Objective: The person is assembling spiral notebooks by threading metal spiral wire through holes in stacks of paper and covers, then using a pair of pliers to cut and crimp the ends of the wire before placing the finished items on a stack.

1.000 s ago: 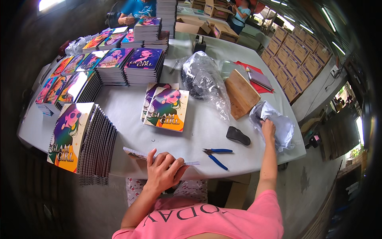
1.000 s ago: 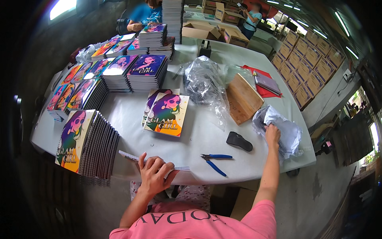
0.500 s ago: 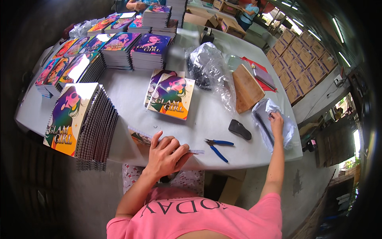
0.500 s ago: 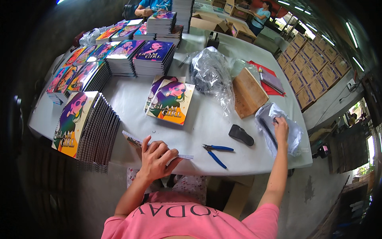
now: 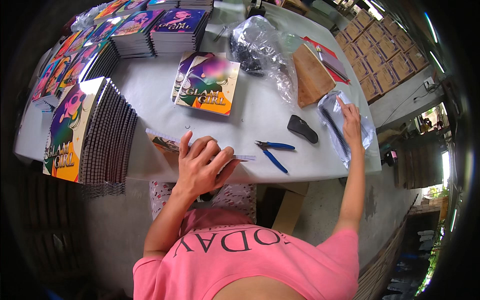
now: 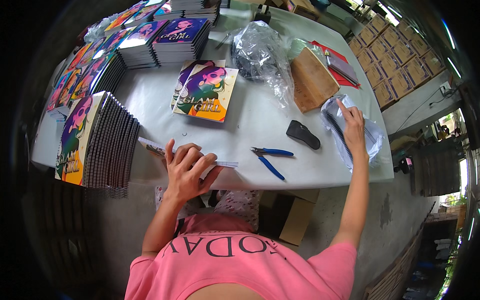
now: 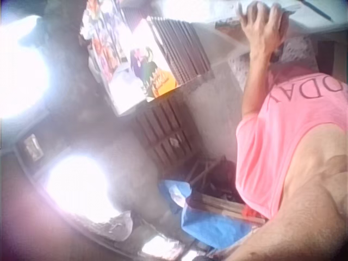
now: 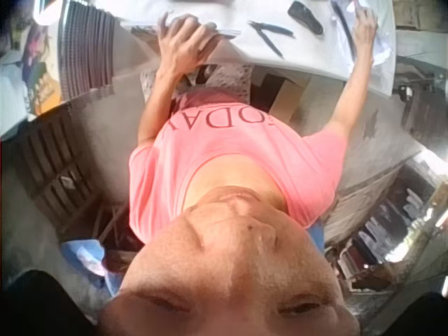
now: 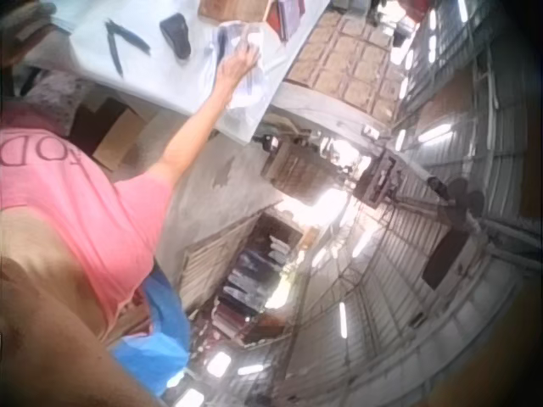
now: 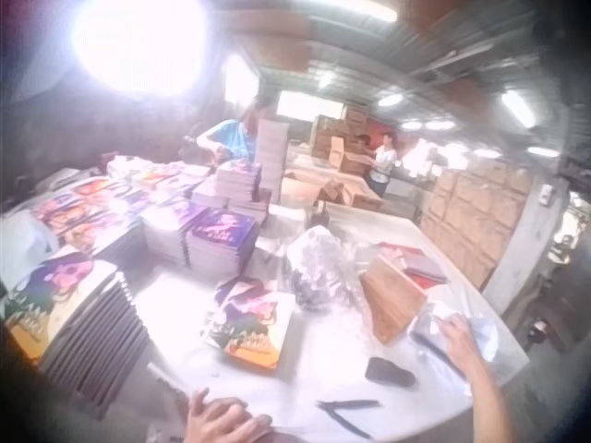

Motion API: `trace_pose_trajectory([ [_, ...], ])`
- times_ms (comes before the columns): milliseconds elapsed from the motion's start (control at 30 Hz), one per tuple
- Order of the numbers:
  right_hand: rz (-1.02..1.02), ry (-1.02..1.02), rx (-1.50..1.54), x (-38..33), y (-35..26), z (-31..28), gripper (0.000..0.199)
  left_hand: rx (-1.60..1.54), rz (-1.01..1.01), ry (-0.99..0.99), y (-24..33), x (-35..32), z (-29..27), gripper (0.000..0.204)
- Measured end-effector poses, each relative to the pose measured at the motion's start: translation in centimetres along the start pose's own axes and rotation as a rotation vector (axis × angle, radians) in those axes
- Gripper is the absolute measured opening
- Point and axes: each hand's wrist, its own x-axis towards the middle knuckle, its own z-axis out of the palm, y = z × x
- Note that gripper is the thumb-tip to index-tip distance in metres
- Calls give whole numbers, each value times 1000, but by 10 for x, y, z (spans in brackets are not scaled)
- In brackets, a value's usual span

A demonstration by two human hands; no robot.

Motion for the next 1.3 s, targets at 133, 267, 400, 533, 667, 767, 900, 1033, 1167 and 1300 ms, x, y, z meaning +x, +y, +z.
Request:
trace_pose_trajectory([
  [133, -86, -22, 679, -6, -137, -13, 35, 70, -16, 80, 0, -3, 6, 25],
  [267, -12, -97, 910, -31, -218, -7, 25, 121, -39, 108, 2, -7, 7, 28],
  [400, 78, -21, 999, -37, -221, 4, 20, 97, -27, 91, 2, -5, 7, 29],
  [533, 9, -121, 1162, -37, -223, 4, 24, 77, -39, 80, 1, -4, 6, 31],
  [667, 69, -235, 1368, -39, -213, 9, 25, 65, -43, 98, 2, -3, 5, 30],
  [767, 124, -238, 1476, -39, -215, 15, 24, 46, -50, 102, 5, 2, 1, 27],
  [900, 44, -331, 1292, -32, -215, 10, 22, 34, -35, 102, 3, -2, 1, 27],
  [1033, 43, -307, 1361, -29, -211, 9, 23, 34, -37, 103, 4, -2, 0, 27],
  [1167, 14, -333, 1388, -30, -211, 7, 19, 40, -39, 107, 4, -1, 1, 27],
  [1300, 12, -758, 1080, -23, -199, -11, 21, 86, -54, 79, 2, -2, -3, 34],
])
